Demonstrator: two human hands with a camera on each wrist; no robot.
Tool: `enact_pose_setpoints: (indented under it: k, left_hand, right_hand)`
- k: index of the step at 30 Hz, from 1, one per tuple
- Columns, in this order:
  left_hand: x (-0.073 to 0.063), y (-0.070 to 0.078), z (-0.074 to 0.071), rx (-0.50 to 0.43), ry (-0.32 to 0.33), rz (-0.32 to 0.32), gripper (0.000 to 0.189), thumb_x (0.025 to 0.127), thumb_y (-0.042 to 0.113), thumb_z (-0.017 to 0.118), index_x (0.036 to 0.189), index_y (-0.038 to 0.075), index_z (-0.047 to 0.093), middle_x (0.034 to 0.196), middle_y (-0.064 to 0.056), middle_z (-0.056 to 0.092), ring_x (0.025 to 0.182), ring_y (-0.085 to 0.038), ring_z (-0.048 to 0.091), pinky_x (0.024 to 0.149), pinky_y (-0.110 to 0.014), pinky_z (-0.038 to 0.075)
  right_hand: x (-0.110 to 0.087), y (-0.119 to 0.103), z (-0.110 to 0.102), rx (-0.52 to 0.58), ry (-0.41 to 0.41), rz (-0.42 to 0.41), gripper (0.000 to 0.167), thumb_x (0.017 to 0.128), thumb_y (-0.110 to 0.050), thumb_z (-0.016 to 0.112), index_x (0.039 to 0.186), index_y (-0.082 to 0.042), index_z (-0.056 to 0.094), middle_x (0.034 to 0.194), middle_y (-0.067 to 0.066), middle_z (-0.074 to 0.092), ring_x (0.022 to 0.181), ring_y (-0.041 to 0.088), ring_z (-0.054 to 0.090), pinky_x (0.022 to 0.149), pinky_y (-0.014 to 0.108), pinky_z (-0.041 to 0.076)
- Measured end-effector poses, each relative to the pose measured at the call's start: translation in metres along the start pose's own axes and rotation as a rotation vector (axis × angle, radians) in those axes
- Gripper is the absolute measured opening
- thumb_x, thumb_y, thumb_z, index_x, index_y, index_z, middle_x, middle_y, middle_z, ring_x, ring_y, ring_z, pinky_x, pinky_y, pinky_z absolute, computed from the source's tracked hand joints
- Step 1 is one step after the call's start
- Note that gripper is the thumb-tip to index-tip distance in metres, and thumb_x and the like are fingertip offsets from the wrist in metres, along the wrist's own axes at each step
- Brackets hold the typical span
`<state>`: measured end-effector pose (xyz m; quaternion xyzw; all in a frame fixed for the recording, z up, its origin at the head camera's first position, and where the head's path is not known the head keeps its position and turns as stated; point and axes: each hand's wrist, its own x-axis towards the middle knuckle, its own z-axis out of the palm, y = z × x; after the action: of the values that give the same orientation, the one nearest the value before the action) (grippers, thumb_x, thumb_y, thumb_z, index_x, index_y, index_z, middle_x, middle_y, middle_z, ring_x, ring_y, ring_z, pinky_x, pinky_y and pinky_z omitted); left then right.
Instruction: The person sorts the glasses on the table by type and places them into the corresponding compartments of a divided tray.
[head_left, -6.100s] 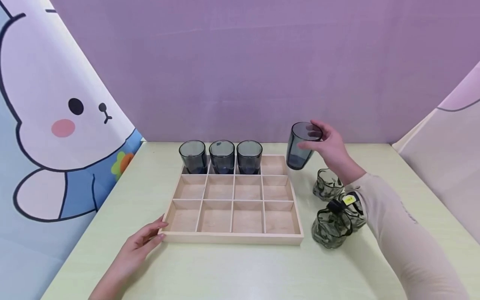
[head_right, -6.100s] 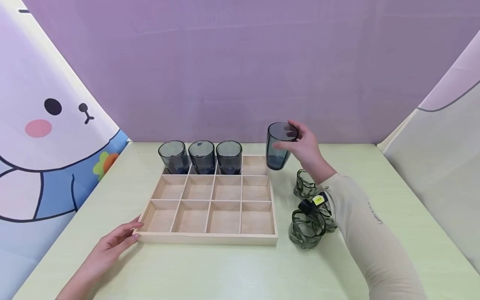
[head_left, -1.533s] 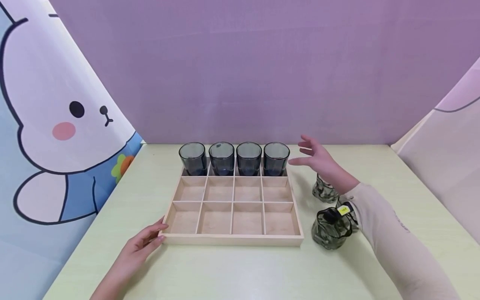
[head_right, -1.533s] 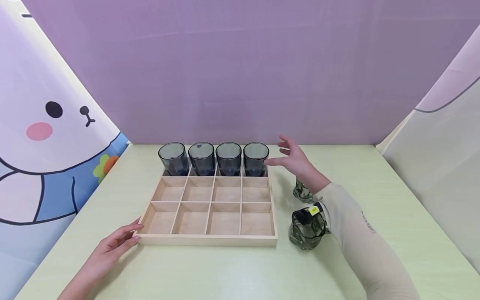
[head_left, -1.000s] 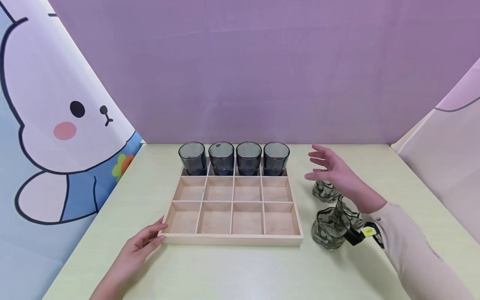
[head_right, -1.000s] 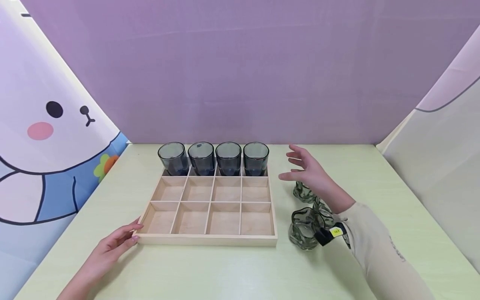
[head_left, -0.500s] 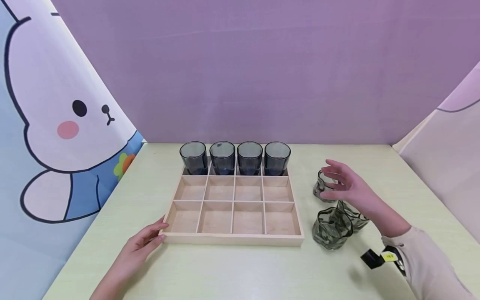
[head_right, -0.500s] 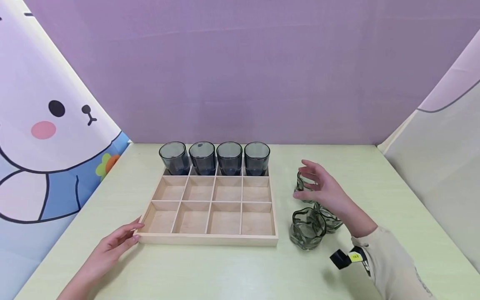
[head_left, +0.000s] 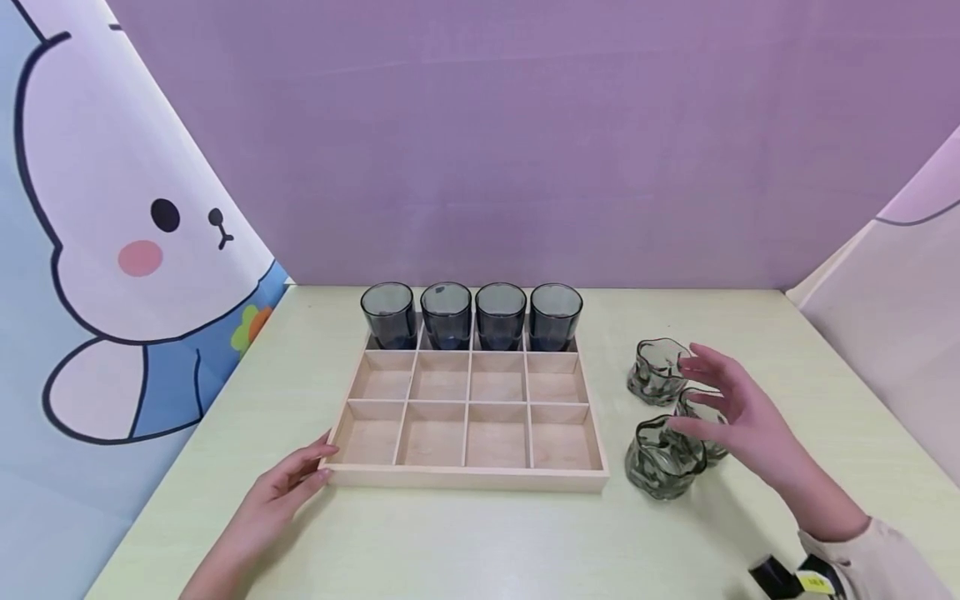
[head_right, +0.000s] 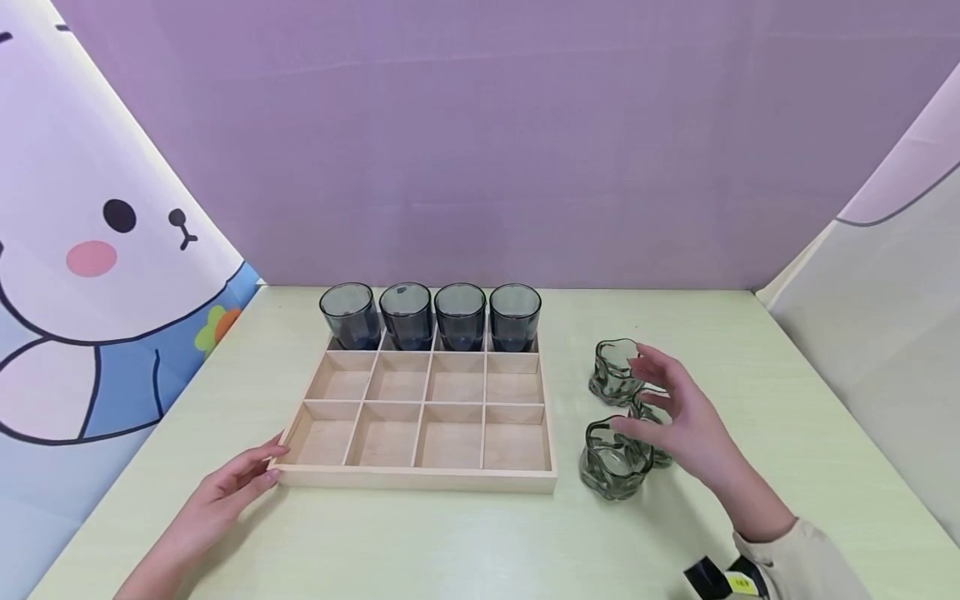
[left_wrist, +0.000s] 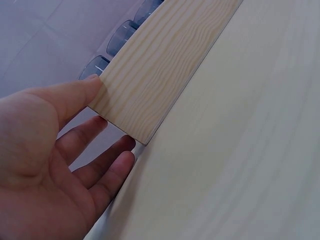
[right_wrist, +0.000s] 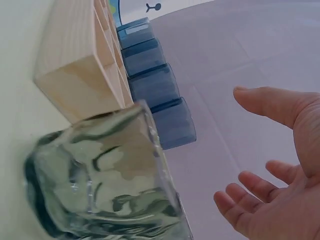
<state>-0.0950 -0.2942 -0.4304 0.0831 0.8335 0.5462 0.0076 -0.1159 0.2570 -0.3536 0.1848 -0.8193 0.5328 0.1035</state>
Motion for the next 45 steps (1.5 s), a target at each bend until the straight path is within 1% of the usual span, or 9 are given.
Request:
enact_pose_setpoints:
  k: [5, 12, 19, 21, 26, 31, 36, 42, 45]
  left_hand:
    - [0.001, 0.001, -0.001, 0.025, 0.002, -0.014, 0.030, 0.100, 0.010, 0.060, 0.129, -0.001, 0.062, 0.151, -0.022, 0.040, 0.113, 0.012, 0.049, 0.087, -0.013, 0.047]
    - [0.003, 0.004, -0.002, 0.040, -0.010, -0.071, 0.033, 0.101, 0.015, 0.060, 0.131, 0.003, 0.061, 0.153, -0.018, 0.039, 0.113, 0.014, 0.046, 0.089, -0.014, 0.045]
    - [0.003, 0.003, -0.001, 0.045, -0.008, -0.063, 0.032, 0.101, 0.015, 0.060, 0.131, 0.003, 0.061, 0.152, -0.019, 0.040, 0.113, 0.013, 0.047, 0.088, -0.013, 0.045]
    - [0.003, 0.003, -0.001, 0.048, -0.009, -0.068, 0.032, 0.101, 0.015, 0.060, 0.131, 0.003, 0.061, 0.153, -0.018, 0.040, 0.113, 0.013, 0.047, 0.089, -0.013, 0.045]
    - [0.002, 0.000, 0.000, 0.035, 0.001, -0.031, 0.031, 0.100, 0.012, 0.061, 0.129, 0.000, 0.062, 0.151, -0.022, 0.041, 0.111, 0.011, 0.050, 0.087, -0.014, 0.047]
    - [0.002, -0.001, -0.001, 0.029, 0.001, -0.031, 0.031, 0.100, 0.012, 0.061, 0.129, 0.001, 0.062, 0.151, -0.021, 0.041, 0.112, 0.011, 0.051, 0.087, -0.014, 0.047]
    - [0.002, -0.002, -0.001, 0.030, -0.001, -0.027, 0.031, 0.100, 0.012, 0.061, 0.130, 0.002, 0.062, 0.151, -0.020, 0.041, 0.113, 0.010, 0.051, 0.087, -0.013, 0.046]
    - [0.002, -0.001, -0.001, 0.044, -0.003, -0.047, 0.032, 0.100, 0.013, 0.061, 0.130, 0.003, 0.062, 0.152, -0.019, 0.040, 0.113, 0.011, 0.050, 0.088, -0.014, 0.046]
    - [0.001, -0.001, -0.001, 0.048, -0.002, -0.053, 0.032, 0.100, 0.013, 0.061, 0.130, 0.003, 0.062, 0.152, -0.019, 0.041, 0.112, 0.011, 0.050, 0.087, -0.014, 0.046]
  right_hand:
    - [-0.014, -0.003, 0.005, -0.064, 0.065, 0.013, 0.095, 0.073, 0.020, 0.076, 0.153, -0.001, 0.027, 0.133, -0.011, 0.049, 0.119, 0.002, 0.048, 0.090, 0.010, 0.043]
    - [-0.033, 0.000, 0.015, -0.144, 0.161, -0.001, 0.102, 0.064, 0.023, 0.079, 0.151, 0.001, 0.030, 0.128, -0.011, 0.049, 0.112, 0.001, 0.049, 0.087, 0.008, 0.043]
    - [-0.047, 0.004, 0.022, -0.218, 0.184, 0.026, 0.101, 0.061, 0.016, 0.085, 0.147, 0.004, 0.035, 0.122, -0.012, 0.050, 0.101, 0.002, 0.050, 0.084, 0.007, 0.041]
    - [-0.049, 0.005, 0.023, -0.246, 0.187, 0.024, 0.100, 0.060, 0.014, 0.087, 0.146, 0.005, 0.037, 0.120, -0.009, 0.052, 0.099, 0.003, 0.050, 0.083, 0.007, 0.040]
    - [-0.055, 0.008, 0.027, -0.314, 0.195, 0.011, 0.102, 0.057, 0.009, 0.091, 0.145, 0.001, 0.041, 0.114, -0.002, 0.053, 0.095, 0.003, 0.050, 0.080, 0.007, 0.041]
    - [-0.054, 0.011, 0.032, -0.331, 0.192, -0.022, 0.102, 0.054, 0.010, 0.091, 0.144, 0.003, 0.042, 0.111, 0.002, 0.053, 0.098, 0.001, 0.048, 0.081, 0.006, 0.039]
    - [-0.049, 0.009, 0.036, -0.334, 0.152, -0.022, 0.101, 0.056, 0.008, 0.091, 0.143, 0.006, 0.040, 0.113, 0.012, 0.054, 0.101, -0.002, 0.046, 0.086, 0.003, 0.038]
    - [-0.042, 0.006, 0.041, -0.338, 0.097, -0.025, 0.100, 0.058, 0.004, 0.092, 0.143, 0.008, 0.039, 0.121, 0.021, 0.055, 0.111, -0.005, 0.043, 0.090, 0.002, 0.035]
    - [-0.038, 0.006, 0.043, -0.343, 0.065, -0.011, 0.097, 0.061, -0.001, 0.092, 0.142, 0.009, 0.040, 0.126, 0.024, 0.055, 0.115, 0.000, 0.045, 0.091, 0.001, 0.034]
